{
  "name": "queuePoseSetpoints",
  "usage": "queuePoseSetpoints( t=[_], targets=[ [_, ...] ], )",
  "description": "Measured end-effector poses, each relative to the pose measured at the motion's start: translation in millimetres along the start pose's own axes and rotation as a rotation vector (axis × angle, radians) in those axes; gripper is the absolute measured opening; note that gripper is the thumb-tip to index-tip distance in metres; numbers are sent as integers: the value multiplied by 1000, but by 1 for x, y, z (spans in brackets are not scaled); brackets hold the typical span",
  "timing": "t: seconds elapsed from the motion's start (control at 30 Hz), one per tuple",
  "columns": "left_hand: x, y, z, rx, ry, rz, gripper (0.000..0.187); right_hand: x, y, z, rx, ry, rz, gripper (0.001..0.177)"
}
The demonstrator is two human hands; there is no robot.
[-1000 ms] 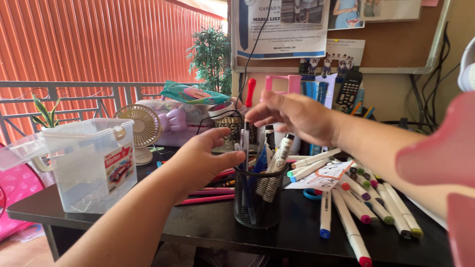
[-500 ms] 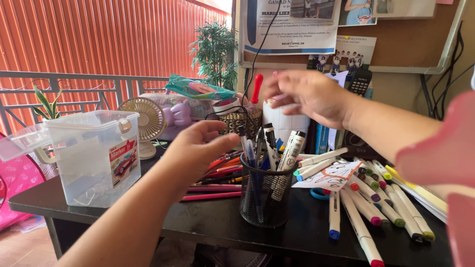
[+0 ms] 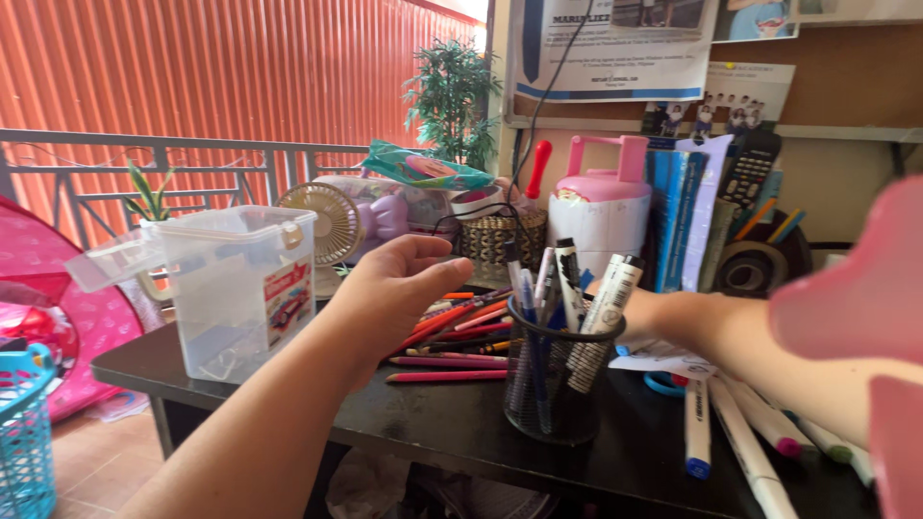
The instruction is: The person organizes a cluttered desk by picking up various stationery items and placing them into a black mesh pen holder. They handle colored pencils, markers, pens, a ruler, and a small paper cutout, arranging them one by one into the holder.
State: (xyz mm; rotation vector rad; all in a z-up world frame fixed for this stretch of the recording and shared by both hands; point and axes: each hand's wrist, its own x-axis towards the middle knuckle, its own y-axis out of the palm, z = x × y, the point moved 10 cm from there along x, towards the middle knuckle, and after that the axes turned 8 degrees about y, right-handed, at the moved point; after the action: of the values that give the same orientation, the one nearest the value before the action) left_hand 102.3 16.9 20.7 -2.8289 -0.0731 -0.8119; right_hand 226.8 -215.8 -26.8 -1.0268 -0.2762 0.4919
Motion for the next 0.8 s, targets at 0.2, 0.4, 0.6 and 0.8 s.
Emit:
queuePoseSetpoints(
  t=[0.2,0.4,0.6,0.8],
  targets=[
    [1,-7,0,28,18,11,64,16,-1,-4,-69,-157,-53,50],
    [5,-11,0,36,-10,-16,56,19,-57,-35,-409,-89,-426,20],
    [30,-6,-28,25,172,-60,41,-4,-124,4,-89,-238,-460,14],
    [53,4,-109,6,383,-115,37,-81,-147,119,85,-481,-419,16]
  ],
)
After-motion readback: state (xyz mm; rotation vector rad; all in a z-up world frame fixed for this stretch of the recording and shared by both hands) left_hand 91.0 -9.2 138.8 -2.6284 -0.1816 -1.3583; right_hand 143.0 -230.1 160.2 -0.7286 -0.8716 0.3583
